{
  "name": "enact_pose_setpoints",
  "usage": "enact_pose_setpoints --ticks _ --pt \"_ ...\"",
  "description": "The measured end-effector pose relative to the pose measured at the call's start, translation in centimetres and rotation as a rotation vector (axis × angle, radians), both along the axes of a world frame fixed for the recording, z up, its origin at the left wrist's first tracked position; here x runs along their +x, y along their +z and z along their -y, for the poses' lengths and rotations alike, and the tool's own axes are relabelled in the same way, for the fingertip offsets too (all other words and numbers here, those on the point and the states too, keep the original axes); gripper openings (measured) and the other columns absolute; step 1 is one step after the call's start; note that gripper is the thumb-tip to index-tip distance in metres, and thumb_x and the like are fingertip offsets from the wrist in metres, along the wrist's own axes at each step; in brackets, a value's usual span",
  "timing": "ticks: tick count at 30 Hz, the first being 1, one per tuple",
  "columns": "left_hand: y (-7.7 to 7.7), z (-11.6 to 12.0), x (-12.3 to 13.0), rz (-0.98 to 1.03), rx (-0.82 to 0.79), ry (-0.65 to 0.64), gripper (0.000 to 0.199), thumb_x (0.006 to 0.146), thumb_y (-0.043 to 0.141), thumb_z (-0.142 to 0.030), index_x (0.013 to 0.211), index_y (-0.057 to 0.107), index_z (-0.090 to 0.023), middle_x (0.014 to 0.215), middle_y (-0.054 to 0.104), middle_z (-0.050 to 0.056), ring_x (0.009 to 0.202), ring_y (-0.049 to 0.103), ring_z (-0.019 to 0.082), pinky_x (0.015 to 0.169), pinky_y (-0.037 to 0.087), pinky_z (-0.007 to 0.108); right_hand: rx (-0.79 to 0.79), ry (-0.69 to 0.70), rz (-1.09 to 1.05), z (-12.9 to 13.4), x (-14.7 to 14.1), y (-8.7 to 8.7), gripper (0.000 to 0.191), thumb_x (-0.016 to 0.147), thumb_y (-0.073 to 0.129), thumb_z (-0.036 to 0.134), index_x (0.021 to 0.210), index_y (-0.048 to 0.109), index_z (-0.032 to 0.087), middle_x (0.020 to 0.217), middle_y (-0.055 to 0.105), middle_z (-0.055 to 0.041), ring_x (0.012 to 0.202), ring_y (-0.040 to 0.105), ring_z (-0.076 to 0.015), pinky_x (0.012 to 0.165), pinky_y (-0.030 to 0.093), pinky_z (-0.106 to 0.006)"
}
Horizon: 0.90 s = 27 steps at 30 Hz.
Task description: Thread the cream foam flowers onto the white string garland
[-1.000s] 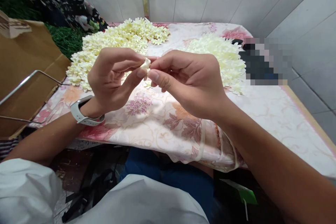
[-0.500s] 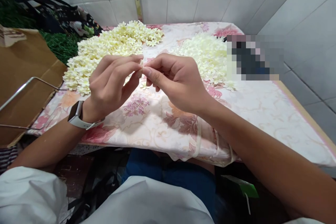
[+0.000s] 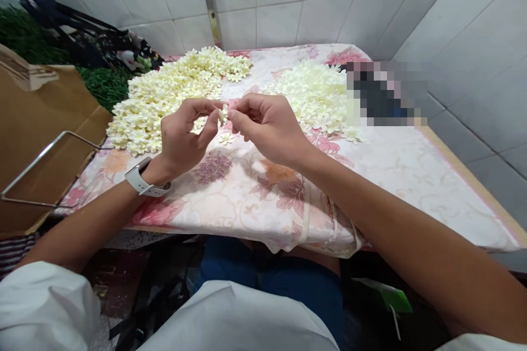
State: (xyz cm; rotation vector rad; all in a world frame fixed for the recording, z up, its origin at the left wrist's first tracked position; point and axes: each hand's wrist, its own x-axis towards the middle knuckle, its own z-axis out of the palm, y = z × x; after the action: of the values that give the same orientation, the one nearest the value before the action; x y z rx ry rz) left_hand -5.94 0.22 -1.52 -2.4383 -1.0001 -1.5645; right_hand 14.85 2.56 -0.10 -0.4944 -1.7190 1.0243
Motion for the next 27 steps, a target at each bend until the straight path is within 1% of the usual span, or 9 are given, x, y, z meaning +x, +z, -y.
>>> enact_pose_setpoints --ticks 4,7,11,14,16,20,22,24,27 --pt "-0.6 -0.2 0.3 0.114 -0.178 -0.046 0.024 0.112 0.057 -0.047 0.109 0.066 -0.025 0.114 0.083 0.006 0.099 0.082 0.015 0.089 0.069 0.033 0.05 -0.084 0.05 -0.1 0.3 -0.1 0.024 0.091 0.085 0.038 0.076 0.075 0.021 0.069 0.068 0.0001 0.06 0.057 -0.0116 0.053 0.047 -0.028" --pt "-0.9 -0.4 0.4 0.124 -0.219 -0.076 0.027 0.111 0.058 -0.05 0.106 0.063 -0.024 0.115 0.083 0.007 0.106 0.083 0.017 0.091 0.069 0.031 0.135 -0.168 0.122 0.0 0.3 -0.1 0.02 0.088 0.079 0.026 0.071 0.069 0.02 0.066 0.065 0.0018 0.059 0.051 -0.0109 0.055 0.041 -0.029" --pt "-1.1 -0.5 0.6 0.105 -0.258 -0.095 0.025 0.11 0.058 -0.048 0.104 0.06 -0.024 0.109 0.081 0.008 0.121 0.081 0.021 0.094 0.067 0.032 0.27 -0.29 0.208 0.0 0.3 -0.1 0.021 0.082 0.068 0.013 0.065 0.058 0.021 0.06 0.057 0.0046 0.056 0.044 -0.0095 0.06 0.036 -0.03" --pt "-1.3 -0.5 0.6 0.093 -0.257 -0.086 0.022 0.111 0.057 -0.045 0.104 0.06 -0.024 0.106 0.079 0.007 0.125 0.08 0.022 0.095 0.066 0.033 0.371 -0.359 0.269 -0.1 0.3 -0.2 0.022 0.081 0.066 0.013 0.065 0.052 0.021 0.058 0.052 0.0055 0.056 0.042 -0.0101 0.064 0.036 -0.031" --pt "-1.5 -0.6 0.6 0.088 -0.246 -0.066 0.023 0.11 0.057 -0.047 0.106 0.061 -0.024 0.108 0.08 0.008 0.124 0.08 0.022 0.095 0.066 0.034 0.436 -0.407 0.325 -0.2 0.3 -0.4 0.021 0.08 0.066 0.013 0.067 0.051 0.022 0.06 0.053 0.0045 0.059 0.045 -0.0117 0.067 0.036 -0.031" --pt "-1.8 -0.8 0.6 0.071 -0.222 -0.026 0.03 0.111 0.055 -0.053 0.109 0.064 -0.024 0.105 0.08 0.008 0.11 0.082 0.02 0.092 0.067 0.033 0.55 -0.48 0.384 -0.5 0.3 -0.9 0.018 0.085 0.063 0.015 0.072 0.054 0.022 0.067 0.059 -0.0008 0.066 0.051 -0.0167 0.069 0.035 -0.033" --pt "-1.7 -0.8 0.6 0.053 -0.197 -0.024 0.029 0.112 0.056 -0.051 0.113 0.065 -0.024 0.11 0.081 0.008 0.111 0.082 0.019 0.095 0.067 0.032 0.59 -0.505 0.374 -0.7 0.3 -1.0 0.018 0.088 0.062 0.017 0.073 0.054 0.022 0.068 0.059 -0.0017 0.067 0.051 -0.0174 0.068 0.035 -0.033" --pt "-1.5 -0.7 0.5 0.027 -0.15 -0.028 0.026 0.112 0.058 -0.047 0.119 0.067 -0.024 0.122 0.082 0.009 0.115 0.082 0.019 0.098 0.067 0.031 0.597 -0.521 0.339 -0.7 0.4 -0.9 0.019 0.089 0.062 0.018 0.072 0.053 0.022 0.067 0.058 -0.0006 0.065 0.05 -0.016 0.067 0.035 -0.032" --pt "-1.1 -0.6 0.4 -0.022 -0.043 -0.016 0.027 0.109 0.066 -0.042 0.128 0.068 -0.023 0.127 0.082 0.01 0.108 0.082 0.017 0.096 0.067 0.029 0.581 -0.497 0.275 -0.6 0.5 -0.8 0.021 0.09 0.062 0.018 0.072 0.052 0.022 0.065 0.055 0.0022 0.061 0.046 -0.0131 0.067 0.036 -0.031"
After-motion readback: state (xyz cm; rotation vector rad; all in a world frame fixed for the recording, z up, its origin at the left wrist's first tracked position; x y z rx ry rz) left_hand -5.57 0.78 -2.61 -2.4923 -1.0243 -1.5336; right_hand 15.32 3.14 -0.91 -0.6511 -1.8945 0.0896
